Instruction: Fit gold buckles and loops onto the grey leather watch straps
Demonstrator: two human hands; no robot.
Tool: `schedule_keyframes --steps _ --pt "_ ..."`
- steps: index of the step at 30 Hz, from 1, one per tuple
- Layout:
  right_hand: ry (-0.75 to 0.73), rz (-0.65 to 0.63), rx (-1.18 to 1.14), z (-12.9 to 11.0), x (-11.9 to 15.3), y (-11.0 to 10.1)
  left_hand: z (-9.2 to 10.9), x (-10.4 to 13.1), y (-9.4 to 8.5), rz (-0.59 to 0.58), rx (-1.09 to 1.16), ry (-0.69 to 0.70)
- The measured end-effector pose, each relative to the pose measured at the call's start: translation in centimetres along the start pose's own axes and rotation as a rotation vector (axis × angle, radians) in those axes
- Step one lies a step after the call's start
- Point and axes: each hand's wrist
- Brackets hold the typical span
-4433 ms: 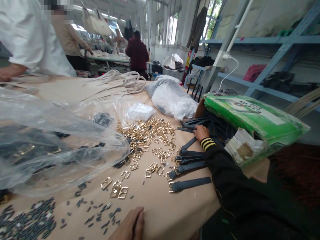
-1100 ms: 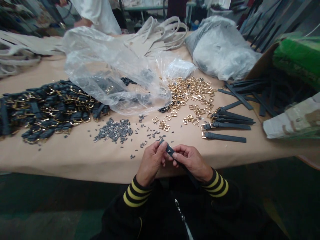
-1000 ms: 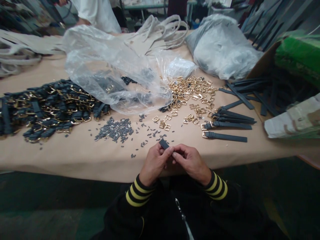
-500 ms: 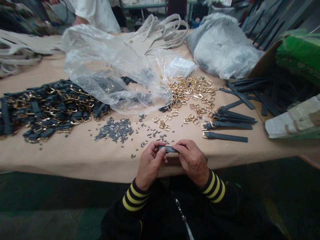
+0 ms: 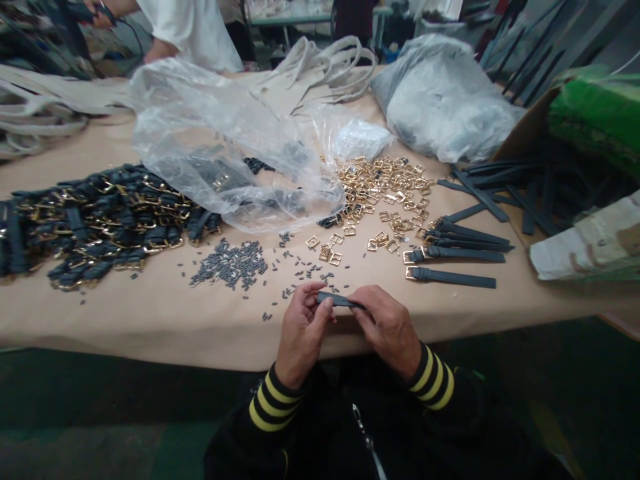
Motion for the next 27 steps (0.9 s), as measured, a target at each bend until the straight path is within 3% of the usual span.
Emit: schedule_keyframes --steps 3,6,9,15,18,20,22,24,25,27 --pt "0.057 0.003 -0.070 -0.2 -0.2 -0.1 -0.3 0.3 0.8 0.153 -0.127 0.143" --pt "0.152 -0.012 -0.200 -0.6 -0.4 -0.3 -0.8 0.3 1.3 0.281 -0.418 0.414" --pt "0.201 -0.059 -0.247 -0.7 -0.5 -0.6 -1.0 0.2 1.4 0.235 -0.633 0.573" --pt "0.162 -0.126 -0.099 -0.2 -0.3 -0.1 -1.4 0.0 1.6 0.214 -0.763 0.628" --pt "0.189 -0.144 -0.115 -0.1 -0.4 -0.1 -0.7 0.1 1.3 0.119 -0.689 0.516" --pt "0.281 -0.153 -0.238 -0.1 -0.8 -0.6 0.0 0.1 0.5 -0.067 -0.551 0.370" --pt "0.433 -0.133 -0.459 0.1 -1.3 -1.4 0.7 -0.2 -0.8 -0.346 -0.414 0.277" --pt "0.566 -0.074 -0.676 0.6 -1.7 -2.2 0.9 -1.1 -2.2 -0.451 -0.443 0.310" --pt "0.605 -0.047 -0.750 0.9 -2.0 -2.5 0.9 -1.9 -2.8 -0.340 -0.542 0.354" --pt "0.636 -0.017 -0.826 1.5 -2.3 -2.8 0.7 -4.1 -3.5 0.029 -0.761 0.434"
Point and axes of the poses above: each hand's wrist, its own x-axis away from the middle knuckle, its own y-axis out of the palm, z = x × y, and after that the axes turned 15 degrees about -x, right-handed
